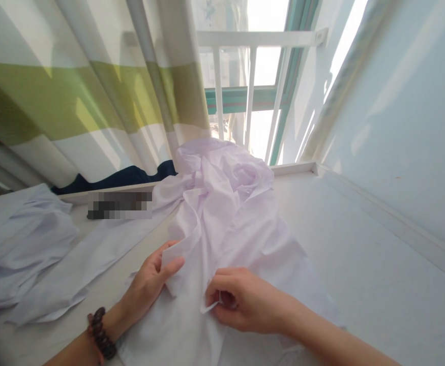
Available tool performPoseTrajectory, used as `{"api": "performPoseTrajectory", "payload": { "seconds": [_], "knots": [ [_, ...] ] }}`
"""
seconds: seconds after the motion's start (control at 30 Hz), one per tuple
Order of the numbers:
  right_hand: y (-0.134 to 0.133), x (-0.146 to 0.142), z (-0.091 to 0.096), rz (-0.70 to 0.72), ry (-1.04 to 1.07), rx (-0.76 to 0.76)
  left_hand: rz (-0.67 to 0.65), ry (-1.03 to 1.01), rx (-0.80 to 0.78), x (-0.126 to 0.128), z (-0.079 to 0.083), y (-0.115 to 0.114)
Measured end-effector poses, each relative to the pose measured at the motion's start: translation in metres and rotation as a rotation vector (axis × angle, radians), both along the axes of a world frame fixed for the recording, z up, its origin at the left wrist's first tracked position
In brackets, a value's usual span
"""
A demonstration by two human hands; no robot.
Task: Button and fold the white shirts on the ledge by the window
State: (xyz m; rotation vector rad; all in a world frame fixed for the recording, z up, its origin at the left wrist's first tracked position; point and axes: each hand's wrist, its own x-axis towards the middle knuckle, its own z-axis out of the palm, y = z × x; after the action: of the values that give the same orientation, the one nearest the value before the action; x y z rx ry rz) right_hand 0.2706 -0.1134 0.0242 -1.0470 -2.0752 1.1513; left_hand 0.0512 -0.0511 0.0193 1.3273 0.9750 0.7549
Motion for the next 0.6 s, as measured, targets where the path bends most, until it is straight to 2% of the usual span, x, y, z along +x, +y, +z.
{"api": "performPoseTrajectory", "payload": {
  "seconds": [0.13,0.3,0.37,0.47,0.53,0.6],
  "knots": [
    [0.001,0.002,0.000,0.030,-0.042,0.023,-0.007,0.354,0.295,-0.001,-0.001,-0.001],
    [-0.002,0.006,0.007,0.087,-0.167,0.124,-0.290,0.862,0.914,0.000,0.007,-0.013],
    [-0.004,0.008,0.014,0.096,-0.200,0.193,-0.375,0.996,1.084,0.005,0.016,-0.022],
    [-0.005,0.011,0.022,0.135,-0.240,0.200,-0.521,0.979,1.103,0.011,0.030,-0.033],
    [-0.005,0.013,0.025,0.174,-0.286,0.138,-0.578,0.960,1.019,0.009,0.039,-0.040],
    [-0.004,0.014,0.025,0.184,-0.329,0.085,-0.571,0.933,0.930,0.004,0.043,-0.045]
  ]
}}
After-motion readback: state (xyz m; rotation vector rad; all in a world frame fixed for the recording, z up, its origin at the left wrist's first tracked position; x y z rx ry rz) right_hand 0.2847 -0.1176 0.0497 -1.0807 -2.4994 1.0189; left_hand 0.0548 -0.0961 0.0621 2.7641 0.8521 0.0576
